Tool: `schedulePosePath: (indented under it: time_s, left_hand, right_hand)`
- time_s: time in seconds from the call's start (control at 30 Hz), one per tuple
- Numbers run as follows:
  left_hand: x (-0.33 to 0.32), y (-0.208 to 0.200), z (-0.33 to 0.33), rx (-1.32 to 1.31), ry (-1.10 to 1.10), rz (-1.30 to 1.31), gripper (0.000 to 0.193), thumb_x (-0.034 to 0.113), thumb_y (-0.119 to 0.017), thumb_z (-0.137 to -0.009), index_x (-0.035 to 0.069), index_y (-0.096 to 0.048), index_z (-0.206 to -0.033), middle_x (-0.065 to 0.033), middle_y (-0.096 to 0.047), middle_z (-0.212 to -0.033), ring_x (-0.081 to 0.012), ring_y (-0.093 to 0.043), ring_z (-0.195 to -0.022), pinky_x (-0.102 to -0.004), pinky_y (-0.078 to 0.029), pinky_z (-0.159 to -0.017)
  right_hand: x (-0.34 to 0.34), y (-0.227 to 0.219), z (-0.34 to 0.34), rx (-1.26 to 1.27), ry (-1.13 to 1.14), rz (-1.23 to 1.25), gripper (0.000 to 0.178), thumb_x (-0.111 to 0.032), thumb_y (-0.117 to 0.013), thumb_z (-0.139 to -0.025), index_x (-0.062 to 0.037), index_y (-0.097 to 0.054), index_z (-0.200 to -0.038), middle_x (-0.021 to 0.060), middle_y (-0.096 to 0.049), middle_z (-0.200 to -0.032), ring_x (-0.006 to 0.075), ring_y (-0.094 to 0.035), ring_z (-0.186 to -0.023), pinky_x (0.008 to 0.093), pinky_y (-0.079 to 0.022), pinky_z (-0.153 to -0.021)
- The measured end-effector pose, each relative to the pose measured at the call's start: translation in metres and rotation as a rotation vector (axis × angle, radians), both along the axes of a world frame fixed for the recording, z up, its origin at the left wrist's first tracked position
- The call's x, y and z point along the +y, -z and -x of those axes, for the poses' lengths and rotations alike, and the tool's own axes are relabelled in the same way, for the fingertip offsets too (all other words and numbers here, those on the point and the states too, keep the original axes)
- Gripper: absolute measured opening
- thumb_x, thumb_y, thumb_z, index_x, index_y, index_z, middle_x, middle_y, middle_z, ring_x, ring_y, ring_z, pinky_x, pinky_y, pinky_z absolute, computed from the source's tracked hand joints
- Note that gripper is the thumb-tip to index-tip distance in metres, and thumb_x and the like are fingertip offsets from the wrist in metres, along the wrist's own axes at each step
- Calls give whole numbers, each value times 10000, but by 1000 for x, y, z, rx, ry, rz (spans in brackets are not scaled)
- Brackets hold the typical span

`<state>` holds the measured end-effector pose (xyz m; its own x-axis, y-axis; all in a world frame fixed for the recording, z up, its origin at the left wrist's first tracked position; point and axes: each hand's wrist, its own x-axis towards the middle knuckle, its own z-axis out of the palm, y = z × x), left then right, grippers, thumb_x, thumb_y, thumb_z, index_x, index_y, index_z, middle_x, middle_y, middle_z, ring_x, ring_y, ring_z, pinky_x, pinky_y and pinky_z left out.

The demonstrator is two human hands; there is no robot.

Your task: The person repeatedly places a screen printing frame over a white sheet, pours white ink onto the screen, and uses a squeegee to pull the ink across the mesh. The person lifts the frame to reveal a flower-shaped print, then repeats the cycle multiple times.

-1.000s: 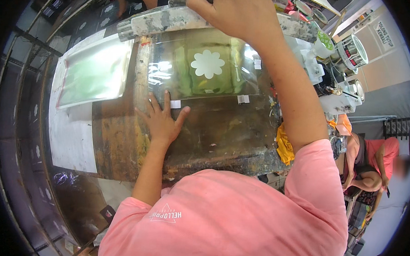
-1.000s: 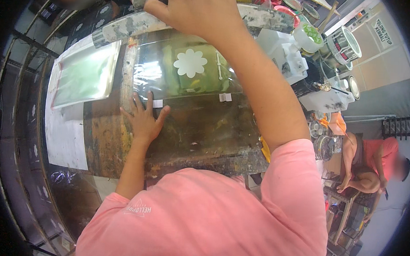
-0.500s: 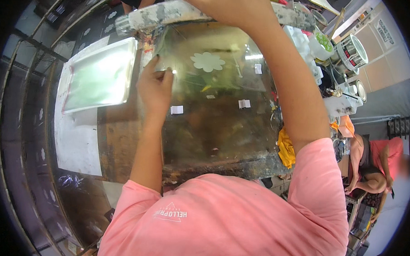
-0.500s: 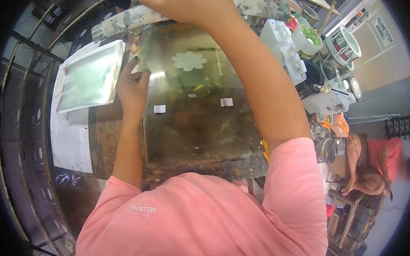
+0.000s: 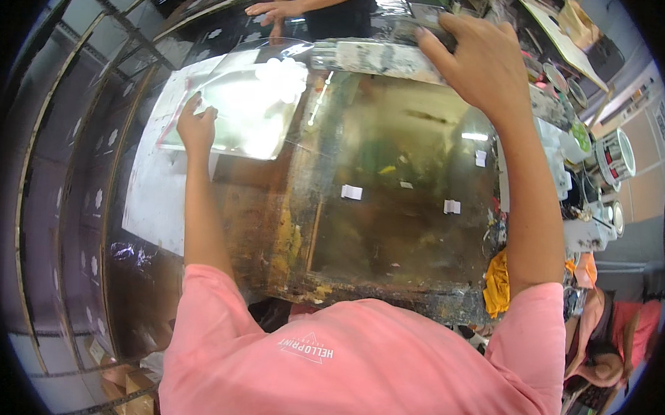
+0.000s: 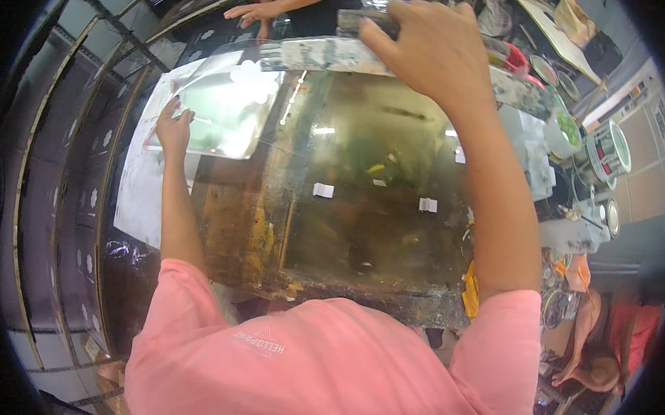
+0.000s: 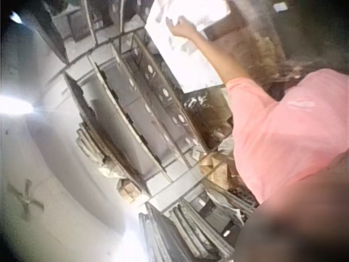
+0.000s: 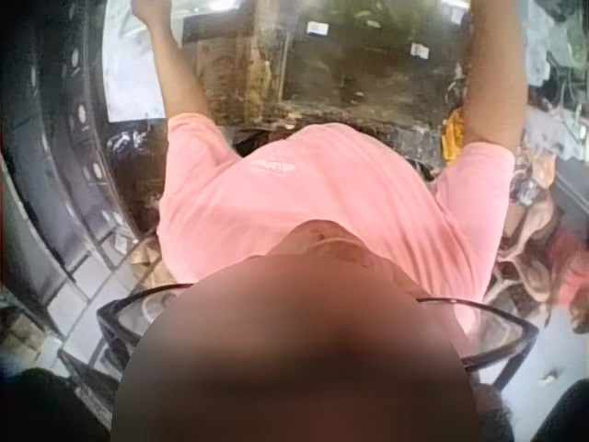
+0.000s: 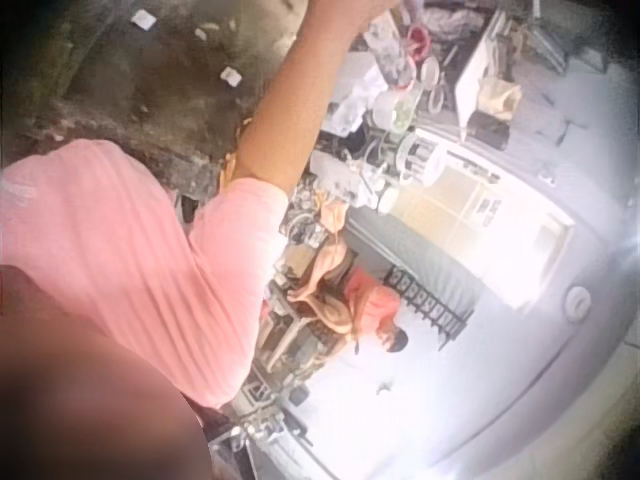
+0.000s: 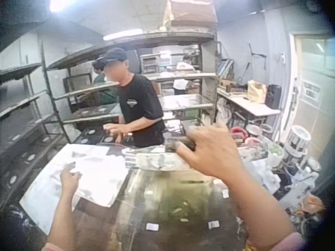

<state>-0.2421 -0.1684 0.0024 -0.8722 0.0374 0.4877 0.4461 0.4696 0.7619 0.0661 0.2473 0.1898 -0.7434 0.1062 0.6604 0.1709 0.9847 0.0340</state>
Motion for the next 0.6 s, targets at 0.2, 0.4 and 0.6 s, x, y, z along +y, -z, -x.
schedulePosePath:
  time_s: [0.2, 0.4, 0.6]
  left_hand:
    - [-6, 19, -23, 169, -253, 381, 753, 276, -805, -899, 0, -521, -1538, -349, -457, -1567, -482, -468, -1438, -494, -387, -1183]
    - [22, 28, -131, 160, 30, 838, 638, 434, -592, -1065, 92, -489, -1593, -212, -352, -1700, -413, -260, -1602, -664, -99, -1277]
    - [22, 45, -130, 70, 10, 865, 551, 475, -474, -1111, 144, -565, -1542, -128, -463, -1651, -383, -371, -1546, -715, -67, -1262]
  right_hand:
    - [-2, 2, -3, -1, -17, 4, 476, -469, -630, -981, -17, -759, -1059, 176, -727, -913, 372, -675, -897, 445, -447, -893]
    - [6, 4, 0, 77, -60, -11, 484, -487, -633, -984, -19, -752, -1015, 186, -716, -898, 380, -665, -880, 449, -441, -867]
    - [5, 5, -1, 70, -67, -12, 484, -478, -647, -975, -11, -759, -1040, 177, -728, -904, 372, -672, -895, 445, -439, -867]
